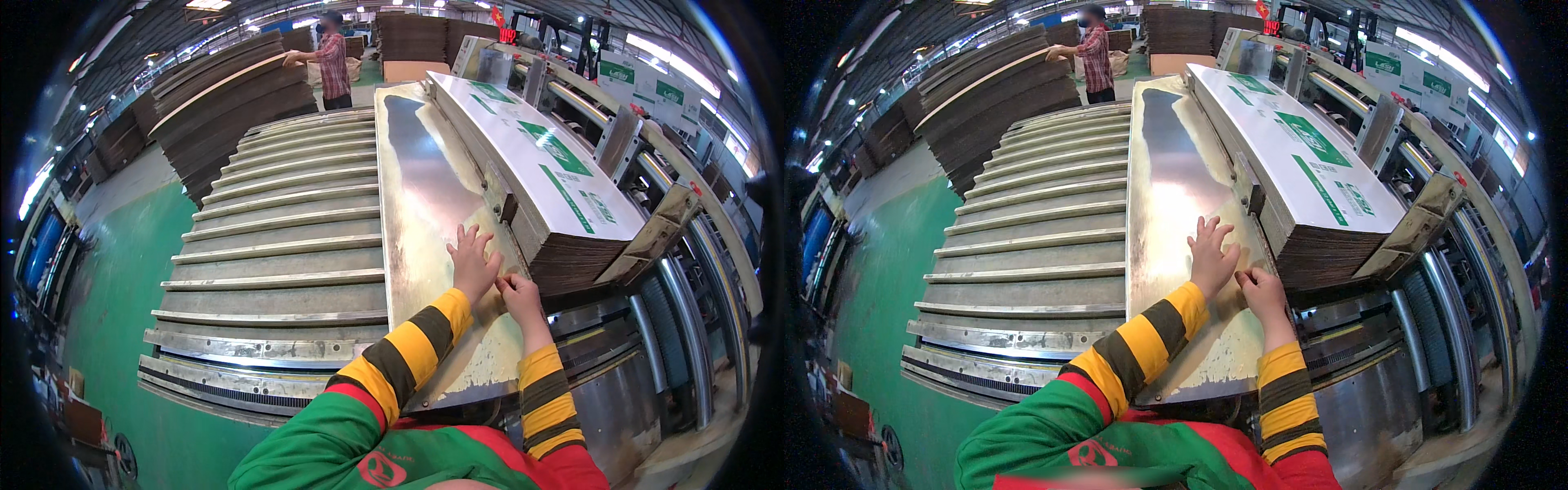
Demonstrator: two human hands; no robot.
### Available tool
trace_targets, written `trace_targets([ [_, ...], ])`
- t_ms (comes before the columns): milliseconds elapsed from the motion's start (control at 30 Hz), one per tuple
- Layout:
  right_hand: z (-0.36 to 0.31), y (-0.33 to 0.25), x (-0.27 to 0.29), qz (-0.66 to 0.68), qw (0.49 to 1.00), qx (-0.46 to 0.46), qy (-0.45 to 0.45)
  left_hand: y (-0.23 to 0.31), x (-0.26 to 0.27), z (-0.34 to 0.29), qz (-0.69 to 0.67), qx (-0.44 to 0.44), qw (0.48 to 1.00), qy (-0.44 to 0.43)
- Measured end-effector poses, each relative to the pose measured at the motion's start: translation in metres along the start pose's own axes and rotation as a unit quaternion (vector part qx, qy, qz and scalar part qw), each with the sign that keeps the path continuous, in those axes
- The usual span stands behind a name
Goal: The person repeatedly picks up flat rectangular panels from a conveyor and stacks them on a growing pile. The person aligns each panel by hand before placing it on the stack. Another worker is visible in the background handling similar panels.
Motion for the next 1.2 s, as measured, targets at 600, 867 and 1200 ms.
trace_targets([
  [600,-0.005,-0.014,0.004,-0.008,1.000,0.001,-0.006,0.000,-0.002,0.000,0.017,0.002,1.000,-0.006],
  [867,-0.007,-0.016,0.005,-0.006,1.000,-0.016,-0.020,0.000,-0.002,0.001,0.020,0.010,1.000,-0.003],
  [1200,-0.006,-0.017,0.005,-0.045,0.999,0.014,-0.022,-0.007,-0.005,0.002,0.021,0.007,1.000,0.011],
])
Point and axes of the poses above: each hand's wrist, its own z-axis towards the middle knuckle, its own x-axis out of the back of the hand, y = z × x, the point moved 4 cm from there along z, towards the middle knuckle, and after that the axes turned 5 degrees about z, right-handed, at the moved point
